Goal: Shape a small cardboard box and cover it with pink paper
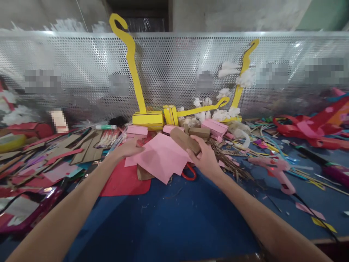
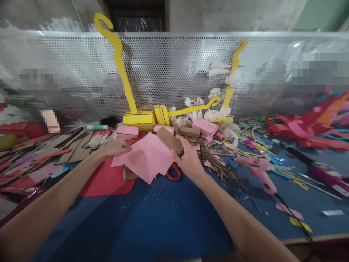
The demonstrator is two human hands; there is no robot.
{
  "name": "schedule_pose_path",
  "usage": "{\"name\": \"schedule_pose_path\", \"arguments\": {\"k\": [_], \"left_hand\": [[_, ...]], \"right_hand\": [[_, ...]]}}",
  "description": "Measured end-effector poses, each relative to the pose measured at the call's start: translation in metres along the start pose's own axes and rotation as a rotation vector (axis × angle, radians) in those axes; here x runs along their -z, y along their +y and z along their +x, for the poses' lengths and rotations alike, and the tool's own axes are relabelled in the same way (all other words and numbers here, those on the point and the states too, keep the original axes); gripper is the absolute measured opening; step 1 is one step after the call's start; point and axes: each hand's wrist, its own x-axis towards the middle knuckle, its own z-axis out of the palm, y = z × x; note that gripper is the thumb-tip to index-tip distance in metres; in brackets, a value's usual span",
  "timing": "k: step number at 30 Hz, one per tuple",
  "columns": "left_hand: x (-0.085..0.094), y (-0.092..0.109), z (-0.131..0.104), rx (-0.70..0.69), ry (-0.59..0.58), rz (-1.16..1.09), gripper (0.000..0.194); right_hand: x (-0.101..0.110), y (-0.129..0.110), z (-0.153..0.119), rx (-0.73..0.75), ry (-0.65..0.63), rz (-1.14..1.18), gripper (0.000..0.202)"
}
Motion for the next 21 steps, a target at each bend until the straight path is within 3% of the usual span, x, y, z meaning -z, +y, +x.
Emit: {"name": "schedule_pose_path", "arguments": {"k": [3,6,10,12,13,17,21], "left_hand": [[-0.004,0.003,-0.008,0.076,-0.032,-0.200,0.044],[-0.021,0.009,-0.022,0.130,-0.085,-0.424,0.045],[-0.051,0.014,-0.038,0.152,-0.063,-0.639,0.042],[-0.062,0.016,-0.042,0.152,-0.031,-0.686,0.033],[-0.066,0.017,-0.043,0.146,-0.017,-0.702,0.030],[-0.072,0.022,-0.047,0.085,-0.010,-0.719,0.031],[-0.055,0.017,-0.041,0.011,0.057,-0.533,0.036]], "right_hand": [[-0.005,-0.017,-0.007,0.138,-0.137,-0.038,0.054],[-0.009,-0.035,-0.014,0.258,-0.318,-0.084,0.058],[-0.008,-0.058,-0.023,0.291,-0.475,-0.110,0.102],[-0.010,-0.063,-0.028,0.258,-0.457,-0.121,0.118],[-0.013,-0.064,-0.030,0.233,-0.430,-0.126,0.117],[-0.026,-0.048,-0.028,0.078,-0.257,-0.041,0.076],[-0.028,-0.021,-0.016,-0.048,-0.100,0.112,0.051]]}}
